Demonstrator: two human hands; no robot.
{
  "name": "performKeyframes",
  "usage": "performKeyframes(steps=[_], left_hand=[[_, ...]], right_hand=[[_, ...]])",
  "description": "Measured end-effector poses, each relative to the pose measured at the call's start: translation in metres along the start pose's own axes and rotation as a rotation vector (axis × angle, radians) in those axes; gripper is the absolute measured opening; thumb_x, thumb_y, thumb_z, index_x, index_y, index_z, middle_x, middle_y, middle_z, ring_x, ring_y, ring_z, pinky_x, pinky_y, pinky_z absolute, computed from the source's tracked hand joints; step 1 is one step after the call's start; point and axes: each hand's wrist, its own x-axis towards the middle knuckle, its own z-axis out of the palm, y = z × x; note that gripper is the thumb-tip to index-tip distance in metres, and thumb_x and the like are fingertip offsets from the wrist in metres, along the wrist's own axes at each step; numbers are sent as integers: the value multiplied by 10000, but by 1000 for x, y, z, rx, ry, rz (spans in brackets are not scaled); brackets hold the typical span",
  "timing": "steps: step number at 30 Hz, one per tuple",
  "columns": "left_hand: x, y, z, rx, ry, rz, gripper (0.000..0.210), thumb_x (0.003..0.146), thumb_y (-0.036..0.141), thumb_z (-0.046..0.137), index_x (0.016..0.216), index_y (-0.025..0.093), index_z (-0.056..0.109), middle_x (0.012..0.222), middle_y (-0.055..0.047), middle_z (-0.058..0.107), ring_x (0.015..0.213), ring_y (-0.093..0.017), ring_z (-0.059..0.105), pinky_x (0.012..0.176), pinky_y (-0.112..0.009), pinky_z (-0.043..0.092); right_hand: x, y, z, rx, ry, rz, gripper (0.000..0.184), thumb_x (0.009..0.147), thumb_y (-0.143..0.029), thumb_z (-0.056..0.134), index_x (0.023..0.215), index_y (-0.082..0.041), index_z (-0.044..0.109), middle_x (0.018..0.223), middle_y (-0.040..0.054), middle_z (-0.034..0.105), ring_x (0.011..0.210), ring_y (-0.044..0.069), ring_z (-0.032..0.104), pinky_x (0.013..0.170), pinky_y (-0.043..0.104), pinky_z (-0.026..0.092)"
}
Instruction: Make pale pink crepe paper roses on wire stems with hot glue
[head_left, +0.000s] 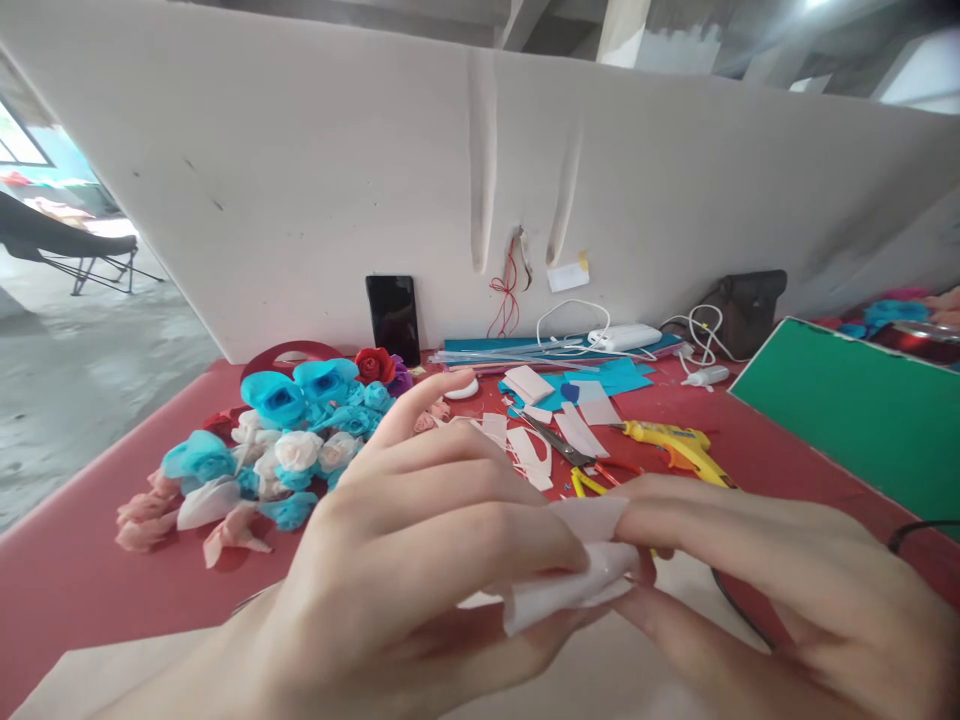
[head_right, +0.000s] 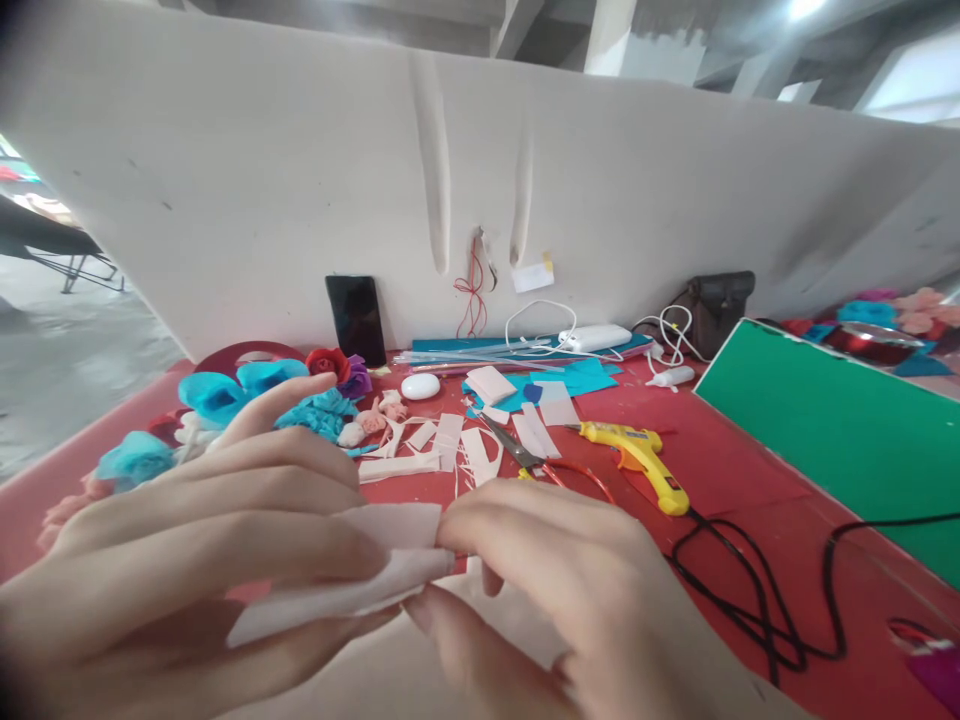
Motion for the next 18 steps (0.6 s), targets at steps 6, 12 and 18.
performKeyframes(steps=[6, 12, 18], left_hand=[[5, 1, -3, 33, -78, 7, 112, 676, 203, 698, 736, 226, 607, 587, 83, 637, 548, -86, 601, 961, -318, 403], [7, 1, -4, 14, -83, 10, 142, 656, 165, 695, 739, 221, 594, 605, 55, 673, 572, -126, 630, 942, -376, 452], [-2, -3, -1, 5, -93, 23, 221, 664, 119, 675, 820, 247, 584, 693, 84, 675, 619, -110, 610, 1073, -392, 306]], right_hand=[[1, 1, 2, 25, 4, 40, 187, 690, -113, 584, 714, -253, 463, 568, -95, 547, 454, 57, 510, 414, 111, 418], [0, 1, 3, 56, -18, 121, 174, 683, -97, 558, 664, -256, 490, 524, -91, 527, 402, 64, 488, 383, 132, 417], [1, 3, 3, 61, -30, 126, 167, 680, -98, 566, 649, -249, 501, 514, -93, 517, 408, 53, 485, 381, 114, 407]])
